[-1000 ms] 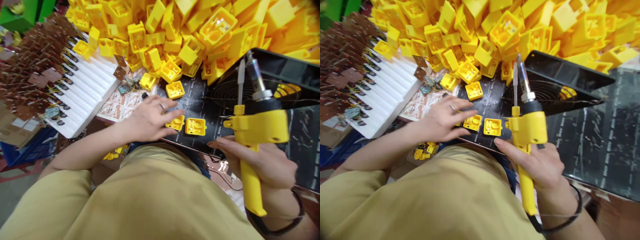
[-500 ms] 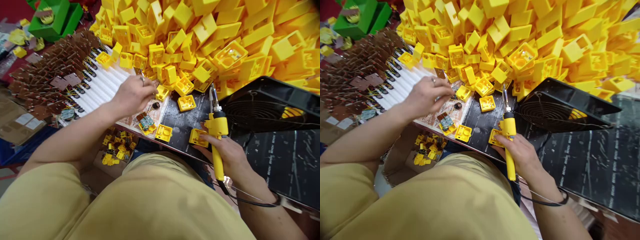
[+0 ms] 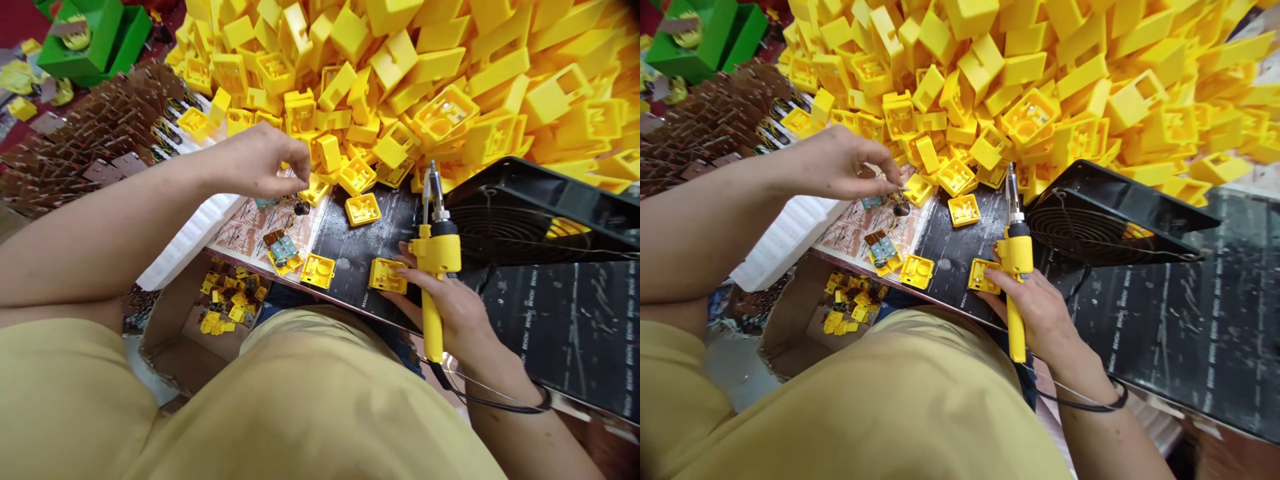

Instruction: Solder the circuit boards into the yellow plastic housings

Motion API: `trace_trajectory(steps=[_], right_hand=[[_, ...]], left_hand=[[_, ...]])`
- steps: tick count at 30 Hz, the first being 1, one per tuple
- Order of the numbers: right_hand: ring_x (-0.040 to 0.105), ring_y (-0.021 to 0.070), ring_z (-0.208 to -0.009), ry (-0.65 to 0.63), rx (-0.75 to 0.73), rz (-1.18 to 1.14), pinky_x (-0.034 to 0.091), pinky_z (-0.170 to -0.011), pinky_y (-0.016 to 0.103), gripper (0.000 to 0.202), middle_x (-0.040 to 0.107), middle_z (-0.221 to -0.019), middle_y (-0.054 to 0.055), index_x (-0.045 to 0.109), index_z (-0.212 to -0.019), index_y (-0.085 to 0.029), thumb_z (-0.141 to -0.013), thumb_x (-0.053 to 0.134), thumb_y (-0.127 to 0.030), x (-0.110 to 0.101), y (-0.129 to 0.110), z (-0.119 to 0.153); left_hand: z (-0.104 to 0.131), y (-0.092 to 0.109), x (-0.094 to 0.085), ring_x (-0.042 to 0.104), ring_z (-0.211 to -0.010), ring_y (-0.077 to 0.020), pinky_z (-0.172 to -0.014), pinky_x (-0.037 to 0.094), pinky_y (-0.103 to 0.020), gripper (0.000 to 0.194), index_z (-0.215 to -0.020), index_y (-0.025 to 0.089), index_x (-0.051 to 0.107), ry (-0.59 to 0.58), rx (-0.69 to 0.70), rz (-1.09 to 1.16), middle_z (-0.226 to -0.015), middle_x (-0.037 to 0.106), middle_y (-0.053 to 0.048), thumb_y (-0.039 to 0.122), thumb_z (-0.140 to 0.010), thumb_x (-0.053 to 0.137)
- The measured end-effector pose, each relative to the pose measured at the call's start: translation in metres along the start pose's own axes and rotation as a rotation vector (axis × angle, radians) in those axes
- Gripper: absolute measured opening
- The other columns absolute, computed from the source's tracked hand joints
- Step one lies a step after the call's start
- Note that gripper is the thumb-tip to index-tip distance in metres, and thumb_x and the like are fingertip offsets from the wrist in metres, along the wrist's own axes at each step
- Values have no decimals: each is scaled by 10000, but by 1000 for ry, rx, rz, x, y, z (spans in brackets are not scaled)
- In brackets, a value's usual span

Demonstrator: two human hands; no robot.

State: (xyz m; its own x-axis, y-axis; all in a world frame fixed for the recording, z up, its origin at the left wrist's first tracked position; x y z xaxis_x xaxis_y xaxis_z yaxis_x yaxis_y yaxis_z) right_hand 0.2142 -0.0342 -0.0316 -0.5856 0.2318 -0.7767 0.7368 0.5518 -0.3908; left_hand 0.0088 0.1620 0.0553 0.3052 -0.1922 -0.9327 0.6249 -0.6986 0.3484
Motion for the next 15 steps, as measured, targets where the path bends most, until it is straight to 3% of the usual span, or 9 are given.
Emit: trace_trajectory(steps=[3, 5, 8, 10, 12, 15], right_hand=[[691, 234, -1107, 65, 6, 22, 599, -916, 350, 463, 682, -1233, 91, 564, -1254, -235, -844, 778, -220, -4, -5, -6], [719, 217, -1010, 86, 2, 33, 608, -863, 329, 459, 720, -1113, 64, 569, -1248, -241, -842, 778, -207, -5, -10, -12], [730, 217, -954, 82, -7, 38, 613, -845, 337, 444, 737, -976, 36, 580, -1232, -241, -838, 781, -207, -4, -15, -19], [719, 239, -1016, 87, -2, 31, 603, -915, 387, 474, 739, -1036, 53, 574, -1239, -236, -823, 801, -240, -6, -16, -23], [724, 235, -996, 134, 14, 10, 601, -919, 385, 484, 743, -1064, 47, 588, -1225, -242, -801, 821, -236, -18, -18, -24], [724, 162, -746, 230, 37, -20, 596, -707, 256, 417, 746, -861, -28, 644, -1169, -265, -798, 813, -173, -49, -29, -18]], left_hand=[[-2, 8, 11, 631, -745, -99, -790, 525, -280, 196, -906, 123, 647, -251, -166, 383, -760, 704, -7, 312, -879, 691], [-4, 16, 13, 650, -728, -99, -742, 516, -259, 155, -898, 130, 596, -212, -239, 639, -721, 673, 7, 264, -903, 674], [-6, 34, 28, 666, -651, -111, -597, 478, -226, 104, -856, 168, 558, -114, -240, 943, -672, 643, 28, 216, -904, 636], [-3, 50, 53, 642, -593, -104, -565, 462, -227, 73, -832, 169, 586, -177, -221, 911, -652, 644, 33, 184, -885, 633], [2, 67, 83, 637, -608, -102, -615, 474, -238, 44, -811, 156, 652, -316, -160, 672, -682, 685, 20, 135, -850, 646], [7, 83, 107, 684, -761, -135, -733, 488, -257, 105, -835, 160, 737, -373, -36, 321, -817, 758, -14, 105, -825, 647]])
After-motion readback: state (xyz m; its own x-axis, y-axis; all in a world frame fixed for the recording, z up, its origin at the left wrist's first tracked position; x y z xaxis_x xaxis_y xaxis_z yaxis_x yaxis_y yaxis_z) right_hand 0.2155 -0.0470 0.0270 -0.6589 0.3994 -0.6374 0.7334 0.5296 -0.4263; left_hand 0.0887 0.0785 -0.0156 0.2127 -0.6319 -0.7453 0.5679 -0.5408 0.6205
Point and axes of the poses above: each hand's wrist, its own z-axis away from the middle knuckle, its own x-axis out of the palm, y = z × x, the point moved 9 cm from there along -z, towards the middle knuckle
